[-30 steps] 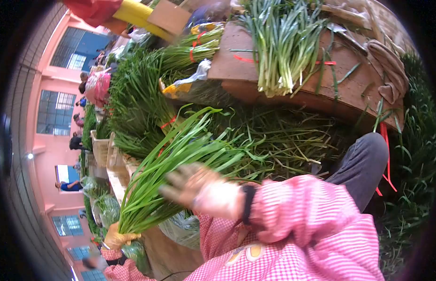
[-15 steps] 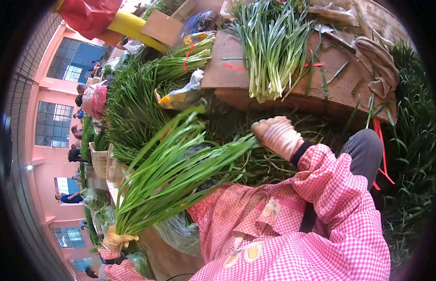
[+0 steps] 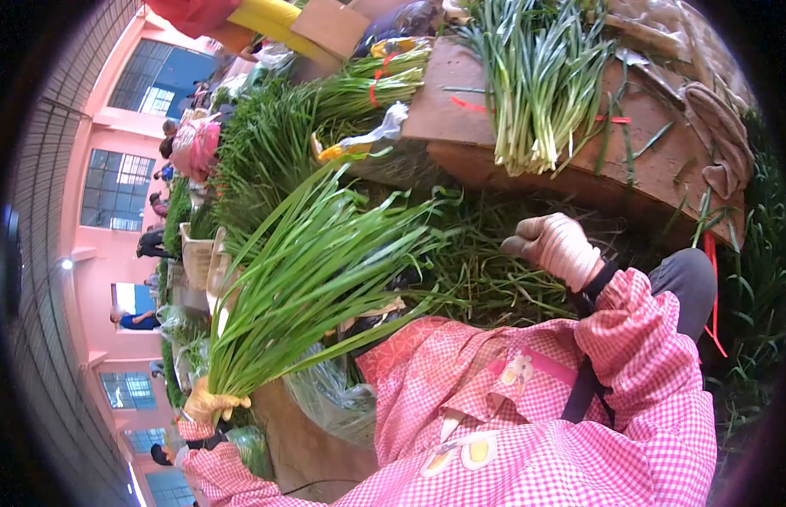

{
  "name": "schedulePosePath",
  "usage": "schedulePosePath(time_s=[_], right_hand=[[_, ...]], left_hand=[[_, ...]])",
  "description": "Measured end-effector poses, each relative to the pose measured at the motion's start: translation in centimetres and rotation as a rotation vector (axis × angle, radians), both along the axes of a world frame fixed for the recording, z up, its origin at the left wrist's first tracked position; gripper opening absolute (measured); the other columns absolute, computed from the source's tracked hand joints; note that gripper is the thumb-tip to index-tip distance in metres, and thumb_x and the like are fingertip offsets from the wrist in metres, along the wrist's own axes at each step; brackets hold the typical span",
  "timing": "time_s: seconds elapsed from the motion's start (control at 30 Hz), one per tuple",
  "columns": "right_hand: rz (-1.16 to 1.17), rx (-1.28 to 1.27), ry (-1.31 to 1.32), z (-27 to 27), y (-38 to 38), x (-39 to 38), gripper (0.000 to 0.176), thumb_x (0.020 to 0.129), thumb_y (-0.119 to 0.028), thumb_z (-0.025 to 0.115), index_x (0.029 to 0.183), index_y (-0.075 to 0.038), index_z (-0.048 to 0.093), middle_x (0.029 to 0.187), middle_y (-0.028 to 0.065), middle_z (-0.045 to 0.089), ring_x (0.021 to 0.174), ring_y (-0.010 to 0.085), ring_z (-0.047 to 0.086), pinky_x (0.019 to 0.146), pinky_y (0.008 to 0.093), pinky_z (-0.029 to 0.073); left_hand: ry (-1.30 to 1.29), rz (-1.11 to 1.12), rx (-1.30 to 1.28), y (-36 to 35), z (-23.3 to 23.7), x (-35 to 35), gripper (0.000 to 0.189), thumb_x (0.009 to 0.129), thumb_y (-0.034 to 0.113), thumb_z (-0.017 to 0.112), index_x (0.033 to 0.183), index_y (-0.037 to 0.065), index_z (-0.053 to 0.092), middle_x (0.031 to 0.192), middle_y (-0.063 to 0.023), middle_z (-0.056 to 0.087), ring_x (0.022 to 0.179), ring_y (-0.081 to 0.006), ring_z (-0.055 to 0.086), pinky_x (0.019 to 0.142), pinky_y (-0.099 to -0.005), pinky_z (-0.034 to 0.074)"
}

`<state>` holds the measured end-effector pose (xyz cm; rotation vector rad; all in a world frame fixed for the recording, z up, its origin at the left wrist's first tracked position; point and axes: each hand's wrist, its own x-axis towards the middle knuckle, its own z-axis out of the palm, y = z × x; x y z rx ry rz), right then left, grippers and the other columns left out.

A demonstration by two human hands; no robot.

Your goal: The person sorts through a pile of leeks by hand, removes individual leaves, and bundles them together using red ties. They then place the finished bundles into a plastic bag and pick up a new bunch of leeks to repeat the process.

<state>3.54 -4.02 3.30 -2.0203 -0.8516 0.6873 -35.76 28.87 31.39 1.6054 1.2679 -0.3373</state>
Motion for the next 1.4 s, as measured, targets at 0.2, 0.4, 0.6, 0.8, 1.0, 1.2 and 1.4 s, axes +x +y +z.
schedulePosePath(time_s=[0.2, 0.4, 0.6, 0.8, 1.0, 1.2, 1.4], right_hand=[[0.341, 0.539, -0.058, 4.8, 5.6, -8.2, 0.023, 0.078, -0.014, 0.065, 0.101, -0.007, 0.065, 0.088, 0.0114, 0.065, 0.08, 0.0267, 0.063, 0.071, 0.0346, 0.051], [0.191, 0.554, 1.469, 6.6, 12.4, -16.0, 0.03, 0.079, -0.024, 0.07, 0.1, -0.003, 0.063, 0.078, 0.0018, 0.062, 0.066, 0.01, 0.057, 0.059, 0.0248, 0.048], [0.158, 0.601, 1.439, 6.9, 13.5, -15.8, 0.015, 0.078, -0.017, 0.07, 0.085, -0.005, 0.066, 0.072, 0.0013, 0.062, 0.064, 0.0091, 0.056, 0.057, 0.0239, 0.047], [0.523, 0.615, 0.718, 6.9, 11.3, -14.5, 0.01, 0.075, -0.01, 0.068, 0.082, -0.002, 0.067, 0.072, 0.0062, 0.064, 0.063, 0.0123, 0.06, 0.058, 0.0277, 0.049], [0.442, 0.014, -0.21, 6.3, 13.7, -13.6, 0.018, 0.073, -0.01, 0.06, 0.089, -0.007, 0.068, 0.082, 0.0075, 0.067, 0.071, 0.0198, 0.063, 0.064, 0.0352, 0.05], [0.086, 0.368, 0.783, 1.7, 8.0, -6.6, 0.017, 0.079, -0.015, 0.065, 0.09, -0.003, 0.066, 0.078, 0.002, 0.064, 0.069, 0.0135, 0.059, 0.061, 0.0296, 0.048], [0.256, -0.358, -0.535, 1.1, 5.4, -5.8, 0.012, 0.069, -0.018, 0.064, 0.078, -0.012, 0.068, 0.07, 0.0117, 0.064, 0.07, 0.0267, 0.064, 0.063, 0.0401, 0.05]], left_hand=[[-0.076, 0.019, -0.028, 0.0, -0.1, 0.9, 0.05, 0.068, -0.005, 0.07, 0.114, -0.007, 0.051, 0.1, -0.0178, 0.062, 0.076, -0.0215, 0.066, 0.044, -0.0185, 0.046], [-0.027, -0.047, -0.05, 0.0, 0.1, 1.8, 0.052, 0.069, -0.004, 0.07, 0.117, -0.006, 0.05, 0.101, -0.0171, 0.062, 0.079, -0.0219, 0.066, 0.045, -0.0179, 0.048], [-0.026, -0.064, -0.048, -0.7, -0.1, 2.6, 0.05, 0.069, -0.003, 0.072, 0.115, -0.006, 0.051, 0.099, -0.0167, 0.062, 0.078, -0.0214, 0.066, 0.044, -0.018, 0.047], [-0.03, -0.057, -0.035, -0.3, -0.9, 2.7, 0.047, 0.07, -0.002, 0.072, 0.112, -0.006, 0.053, 0.095, -0.0162, 0.063, 0.074, -0.0206, 0.066, 0.043, -0.0182, 0.046], [-0.107, -0.078, 0.0, -2.4, -2.1, 4.9, 0.04, 0.069, 0.0, 0.072, 0.106, -0.008, 0.056, 0.083, -0.0186, 0.066, 0.049, -0.0132, 0.058, 0.039, -0.0178, 0.042], [-0.219, -0.118, 0.005, -0.2, -2.6, 4.6, 0.046, 0.069, 0.003, 0.073, 0.109, -0.01, 0.054, 0.098, -0.0215, 0.063, 0.07, -0.022, 0.066, 0.041, -0.0197, 0.046], [-0.349, -0.1, -0.054, 0.9, -4.1, 4.8, 0.046, 0.068, 0.006, 0.075, 0.106, -0.009, 0.055, 0.082, -0.0208, 0.065, 0.054, -0.0179, 0.061, 0.037, -0.0192, 0.043]])
